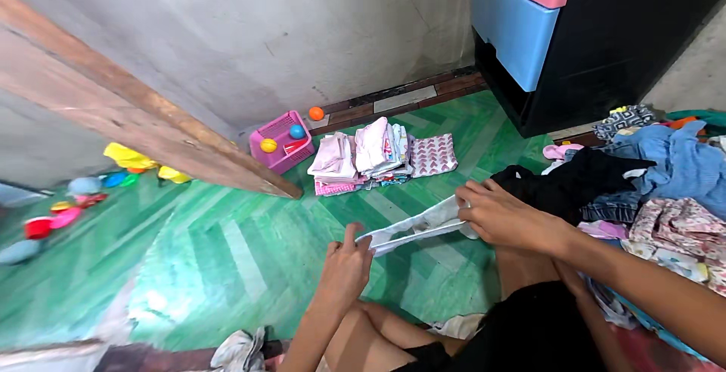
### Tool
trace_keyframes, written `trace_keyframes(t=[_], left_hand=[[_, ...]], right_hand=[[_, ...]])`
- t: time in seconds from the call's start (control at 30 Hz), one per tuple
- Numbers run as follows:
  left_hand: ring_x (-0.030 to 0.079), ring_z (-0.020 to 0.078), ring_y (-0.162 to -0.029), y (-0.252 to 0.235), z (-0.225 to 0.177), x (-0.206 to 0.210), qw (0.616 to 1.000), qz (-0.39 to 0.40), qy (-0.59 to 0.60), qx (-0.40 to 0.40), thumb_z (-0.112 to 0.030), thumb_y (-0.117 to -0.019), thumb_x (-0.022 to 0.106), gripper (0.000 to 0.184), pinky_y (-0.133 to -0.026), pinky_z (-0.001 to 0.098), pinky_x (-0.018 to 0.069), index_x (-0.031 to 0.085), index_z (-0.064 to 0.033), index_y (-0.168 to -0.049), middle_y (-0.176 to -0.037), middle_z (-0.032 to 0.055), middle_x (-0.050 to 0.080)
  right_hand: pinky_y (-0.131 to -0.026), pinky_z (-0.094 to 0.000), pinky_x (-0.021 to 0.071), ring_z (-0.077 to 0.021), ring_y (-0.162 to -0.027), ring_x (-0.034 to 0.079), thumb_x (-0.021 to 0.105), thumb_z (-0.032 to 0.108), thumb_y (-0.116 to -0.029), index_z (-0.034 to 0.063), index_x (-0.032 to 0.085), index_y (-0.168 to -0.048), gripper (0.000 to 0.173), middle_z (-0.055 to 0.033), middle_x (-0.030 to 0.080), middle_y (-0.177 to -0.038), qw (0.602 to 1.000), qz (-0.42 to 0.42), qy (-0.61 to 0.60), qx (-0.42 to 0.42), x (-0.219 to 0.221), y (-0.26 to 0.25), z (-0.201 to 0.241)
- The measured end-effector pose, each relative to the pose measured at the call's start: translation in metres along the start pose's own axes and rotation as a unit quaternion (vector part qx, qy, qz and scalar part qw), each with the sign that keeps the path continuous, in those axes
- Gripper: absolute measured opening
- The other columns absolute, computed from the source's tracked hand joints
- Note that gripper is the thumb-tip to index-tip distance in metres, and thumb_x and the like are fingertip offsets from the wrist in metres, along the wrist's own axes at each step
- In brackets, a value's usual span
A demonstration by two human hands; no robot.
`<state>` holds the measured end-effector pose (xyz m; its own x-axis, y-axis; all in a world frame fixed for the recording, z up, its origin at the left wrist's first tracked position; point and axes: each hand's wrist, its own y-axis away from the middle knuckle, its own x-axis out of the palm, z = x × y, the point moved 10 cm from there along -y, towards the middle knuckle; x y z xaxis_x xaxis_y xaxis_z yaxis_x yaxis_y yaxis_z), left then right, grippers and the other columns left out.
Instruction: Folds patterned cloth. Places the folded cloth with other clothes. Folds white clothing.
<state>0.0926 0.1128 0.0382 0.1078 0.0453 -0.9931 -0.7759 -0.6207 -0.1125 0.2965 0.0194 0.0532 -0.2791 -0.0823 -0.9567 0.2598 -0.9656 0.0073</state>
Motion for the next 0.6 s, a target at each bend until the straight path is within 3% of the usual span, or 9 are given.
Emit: trace_keyframes(t=[0.1, 0.17, 0.33, 0.4, 0.47, 0.6], left_hand=[[0.071, 0.0382, -0.088, 0.001, 0.007, 0.007, 1.000, -0.005, -0.012, -0.014, -0.020, -0.0978, 0.064, 0.026, -0.081, 0.0594, 0.0535, 0.076, -0.0007, -0.112, -0.143, 0.0233, 0.056], [0.071, 0.0370, -0.095, 0.003, 0.015, 0.013, 1.000, -0.004, 0.020, -0.019, -0.016, -0.0987, 0.063, 0.024, -0.085, 0.0610, 0.0520, 0.076, -0.0010, -0.111, -0.132, 0.0202, 0.063], [0.065, 0.0402, -0.107, 0.008, 0.020, 0.007, 0.996, -0.085, 0.027, 0.017, -0.014, -0.0953, 0.064, 0.021, -0.087, 0.0613, 0.0487, 0.079, -0.0063, -0.108, -0.116, 0.0150, 0.070], [0.062, 0.0435, -0.111, 0.009, 0.019, 0.000, 0.994, -0.107, 0.008, 0.026, -0.014, -0.0945, 0.065, 0.019, -0.086, 0.0608, 0.0470, 0.080, -0.0090, -0.103, -0.113, 0.0117, 0.072], [0.062, 0.0426, -0.111, 0.011, 0.021, -0.003, 0.994, -0.110, 0.012, 0.027, -0.012, -0.0942, 0.065, 0.018, -0.086, 0.0591, 0.0475, 0.080, -0.0089, -0.102, -0.113, 0.0103, 0.073], [0.063, 0.0405, -0.111, 0.015, 0.030, -0.003, 0.991, -0.117, 0.054, 0.031, -0.016, -0.0940, 0.065, 0.020, -0.087, 0.0585, 0.0495, 0.081, -0.0088, -0.104, -0.114, 0.0115, 0.072]], right_hand=[[-0.117, -0.0668, 0.0257, -0.0415, -0.144, 0.039, 0.055, 0.007, -0.0973, 0.0025, 0.076, -0.099, 0.021, -0.0187, 0.054, -0.145, 0.997, -0.069, 0.033, -0.005, -0.009, 0.002, -0.003], [-0.118, -0.0661, 0.0252, -0.0400, -0.146, 0.037, 0.056, 0.008, -0.0974, 0.0035, 0.076, -0.097, 0.021, -0.0163, 0.054, -0.148, 0.995, -0.090, 0.053, 0.000, -0.013, 0.004, -0.008], [-0.121, -0.0624, 0.0211, -0.0353, -0.152, 0.031, 0.048, 0.013, -0.1026, -0.0008, 0.074, -0.111, 0.031, -0.0118, 0.049, -0.155, 0.999, -0.033, -0.003, 0.032, -0.005, 0.005, -0.019], [-0.120, -0.0571, 0.0287, -0.0336, -0.147, 0.040, 0.044, 0.012, -0.1050, -0.0039, 0.071, -0.118, 0.034, -0.0147, 0.055, -0.150, 0.997, -0.029, -0.065, 0.023, -0.002, 0.007, -0.022], [-0.109, -0.0460, 0.0457, -0.0316, -0.128, 0.060, 0.043, 0.010, -0.1058, -0.0061, 0.070, -0.116, 0.033, -0.0188, 0.064, -0.135, 0.992, -0.052, -0.116, -0.007, -0.003, 0.008, -0.025], [-0.104, -0.0395, 0.0494, -0.0284, -0.115, 0.064, 0.046, 0.014, -0.1079, -0.0031, 0.071, -0.119, 0.033, -0.0183, 0.066, -0.123, 0.988, -0.053, -0.142, -0.012, 0.000, 0.012, -0.035]])
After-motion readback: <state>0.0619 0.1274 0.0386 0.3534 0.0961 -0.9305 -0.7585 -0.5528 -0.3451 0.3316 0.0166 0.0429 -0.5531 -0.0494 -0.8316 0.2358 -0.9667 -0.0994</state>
